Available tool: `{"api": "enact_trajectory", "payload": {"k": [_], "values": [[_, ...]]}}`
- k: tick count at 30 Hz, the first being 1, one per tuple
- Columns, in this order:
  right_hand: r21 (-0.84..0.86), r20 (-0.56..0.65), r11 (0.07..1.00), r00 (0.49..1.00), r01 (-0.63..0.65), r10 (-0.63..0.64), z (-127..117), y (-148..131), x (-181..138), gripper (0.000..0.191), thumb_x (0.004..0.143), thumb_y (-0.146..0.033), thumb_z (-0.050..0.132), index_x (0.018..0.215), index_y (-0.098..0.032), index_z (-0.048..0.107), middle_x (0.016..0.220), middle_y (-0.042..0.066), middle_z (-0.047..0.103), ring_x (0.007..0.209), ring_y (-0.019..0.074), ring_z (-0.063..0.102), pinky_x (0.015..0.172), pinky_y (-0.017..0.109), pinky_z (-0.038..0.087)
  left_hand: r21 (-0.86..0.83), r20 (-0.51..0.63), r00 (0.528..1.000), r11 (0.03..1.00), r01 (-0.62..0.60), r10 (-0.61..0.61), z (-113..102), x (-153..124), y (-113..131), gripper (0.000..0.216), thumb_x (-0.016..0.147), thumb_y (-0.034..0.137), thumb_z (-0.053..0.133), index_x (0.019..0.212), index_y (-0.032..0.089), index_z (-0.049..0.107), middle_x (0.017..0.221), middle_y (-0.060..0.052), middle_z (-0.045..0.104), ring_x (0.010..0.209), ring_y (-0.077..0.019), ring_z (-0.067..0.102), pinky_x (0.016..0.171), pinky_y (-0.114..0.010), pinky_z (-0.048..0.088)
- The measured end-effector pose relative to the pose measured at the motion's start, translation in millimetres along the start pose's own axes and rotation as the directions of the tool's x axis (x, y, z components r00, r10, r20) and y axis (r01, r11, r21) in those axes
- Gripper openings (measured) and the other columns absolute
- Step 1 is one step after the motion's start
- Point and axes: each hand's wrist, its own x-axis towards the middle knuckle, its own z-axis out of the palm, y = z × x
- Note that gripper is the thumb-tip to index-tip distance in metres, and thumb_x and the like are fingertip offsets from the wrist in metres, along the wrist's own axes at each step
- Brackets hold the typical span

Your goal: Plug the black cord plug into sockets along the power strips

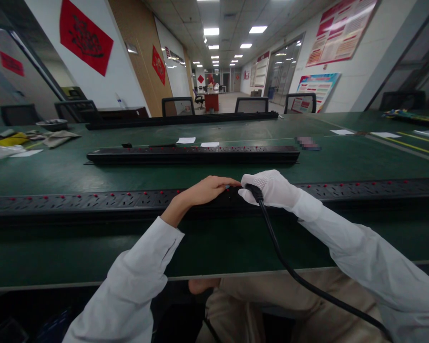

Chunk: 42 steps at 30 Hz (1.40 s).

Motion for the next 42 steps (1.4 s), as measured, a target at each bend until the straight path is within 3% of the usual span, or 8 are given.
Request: {"api": "enact_trajectory", "payload": {"k": [42], "values": [[0.009,0.014,1.000,1.000,-0.005,0.004,-1.8,-0.8,-0.3,0.029,0.080,-0.042,0.038,0.074,-0.018,0.055,0.057,0.000,0.055,0.052,0.0086,0.048,0.050,0.019,0.027,-0.009,0.034,0.999,1.000,0.021,-0.021,-2.2,-2.5,3.5,0.041,0.082,0.016,0.036,0.121,0.023,0.046,0.121,0.002,0.052,0.112,-0.0120,0.046,0.100,-0.025,0.029]]}}
